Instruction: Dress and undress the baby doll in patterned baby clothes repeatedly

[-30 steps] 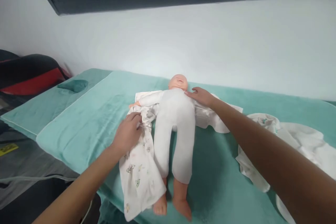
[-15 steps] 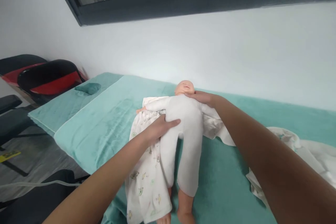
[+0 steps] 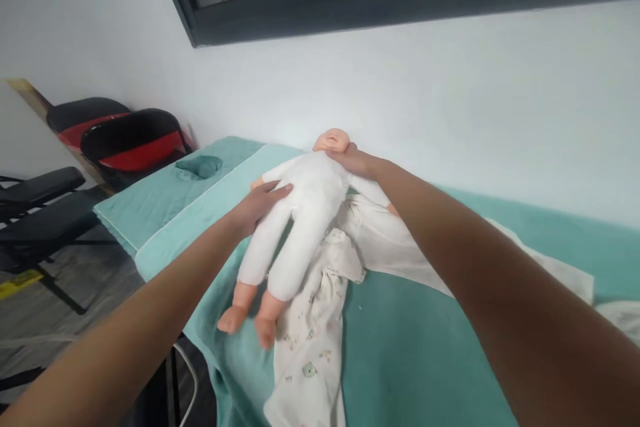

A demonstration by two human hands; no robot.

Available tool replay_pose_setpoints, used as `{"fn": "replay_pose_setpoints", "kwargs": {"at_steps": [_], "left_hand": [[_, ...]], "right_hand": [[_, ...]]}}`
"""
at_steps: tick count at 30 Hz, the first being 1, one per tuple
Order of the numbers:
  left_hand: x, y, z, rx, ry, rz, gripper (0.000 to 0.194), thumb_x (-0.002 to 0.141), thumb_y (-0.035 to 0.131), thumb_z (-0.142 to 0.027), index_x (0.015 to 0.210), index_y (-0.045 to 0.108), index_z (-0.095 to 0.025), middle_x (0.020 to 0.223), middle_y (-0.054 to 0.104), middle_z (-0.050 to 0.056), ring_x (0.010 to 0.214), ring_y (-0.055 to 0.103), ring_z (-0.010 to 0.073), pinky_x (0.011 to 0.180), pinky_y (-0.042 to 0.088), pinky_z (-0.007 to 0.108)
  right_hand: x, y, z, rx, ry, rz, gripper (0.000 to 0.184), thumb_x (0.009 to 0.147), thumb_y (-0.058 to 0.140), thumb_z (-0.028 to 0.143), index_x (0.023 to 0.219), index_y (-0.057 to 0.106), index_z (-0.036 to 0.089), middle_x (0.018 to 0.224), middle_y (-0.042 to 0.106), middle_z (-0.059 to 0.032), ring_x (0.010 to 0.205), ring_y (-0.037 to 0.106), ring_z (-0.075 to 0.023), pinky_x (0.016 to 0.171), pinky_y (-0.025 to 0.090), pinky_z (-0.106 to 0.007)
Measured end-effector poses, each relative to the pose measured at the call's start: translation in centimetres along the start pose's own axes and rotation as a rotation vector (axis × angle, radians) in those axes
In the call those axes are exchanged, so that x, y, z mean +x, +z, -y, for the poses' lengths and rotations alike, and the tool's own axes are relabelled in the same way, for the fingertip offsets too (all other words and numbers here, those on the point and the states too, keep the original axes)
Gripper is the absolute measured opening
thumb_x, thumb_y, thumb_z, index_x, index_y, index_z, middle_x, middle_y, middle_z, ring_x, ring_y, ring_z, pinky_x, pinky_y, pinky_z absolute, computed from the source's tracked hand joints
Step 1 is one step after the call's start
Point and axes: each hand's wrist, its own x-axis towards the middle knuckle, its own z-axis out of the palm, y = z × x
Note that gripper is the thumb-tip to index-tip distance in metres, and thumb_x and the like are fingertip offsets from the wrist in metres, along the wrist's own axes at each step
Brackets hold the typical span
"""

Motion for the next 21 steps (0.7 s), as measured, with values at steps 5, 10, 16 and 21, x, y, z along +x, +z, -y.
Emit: {"fn": "replay_pose_setpoints", "kwargs": {"at_steps": [5, 10, 16, 21], "left_hand": [[4.7, -4.7, 1.7, 0.147, -0.004, -0.151, 0.069, 0.075, 0.072, -0.053, 0.131, 0.055, -0.018, 0.122, 0.068, 0.015, 0.099, 0.069, 0.0274, 0.086, 0.056, 0.041], [5.0, -5.3, 3.1, 0.707, 0.228, -0.441, 0.056, 0.088, 0.058, -0.042, 0.136, 0.05, -0.015, 0.132, 0.059, 0.017, 0.117, 0.06, 0.0308, 0.101, 0.047, 0.046], [-2.0, -0.8, 3.9, 1.296, 0.871, 0.141, 0.058, 0.086, 0.043, -0.006, 0.138, 0.049, -0.031, 0.142, 0.052, 0.009, 0.136, 0.044, 0.0269, 0.11, 0.038, 0.047], [-6.9, 4.0, 6.1, 1.356, 0.956, 0.365, 0.058, 0.08, 0.048, 0.0, 0.132, 0.054, -0.026, 0.153, 0.042, 0.01, 0.144, 0.033, 0.0287, 0.115, 0.03, 0.052]], "right_hand": [[3.8, 4.1, -0.3, 0.067, -0.013, 0.105, 0.086, 0.078, 0.065, 0.06, 0.145, 0.039, 0.012, 0.147, 0.046, -0.0222, 0.128, 0.051, -0.0359, 0.104, 0.046, -0.046], [4.2, 3.4, -4.1, -0.14, 0.025, 0.194, 0.084, 0.085, 0.039, 0.075, 0.145, 0.037, 0.016, 0.141, 0.054, -0.0177, 0.117, 0.059, -0.0318, 0.093, 0.051, -0.043], [-3.7, -3.2, -9.8, -0.448, 0.15, 0.198, 0.064, 0.094, 0.021, 0.062, 0.091, 0.066, 0.017, 0.1, 0.071, -0.0179, 0.098, 0.065, -0.0331, 0.088, 0.048, -0.043], [-13.7, -6.5, -11.0, -0.645, 0.161, 0.218, 0.037, 0.09, 0.04, 0.051, 0.088, 0.064, 0.022, 0.1, 0.07, -0.0173, 0.097, 0.064, -0.0358, 0.081, 0.045, -0.045]]}}
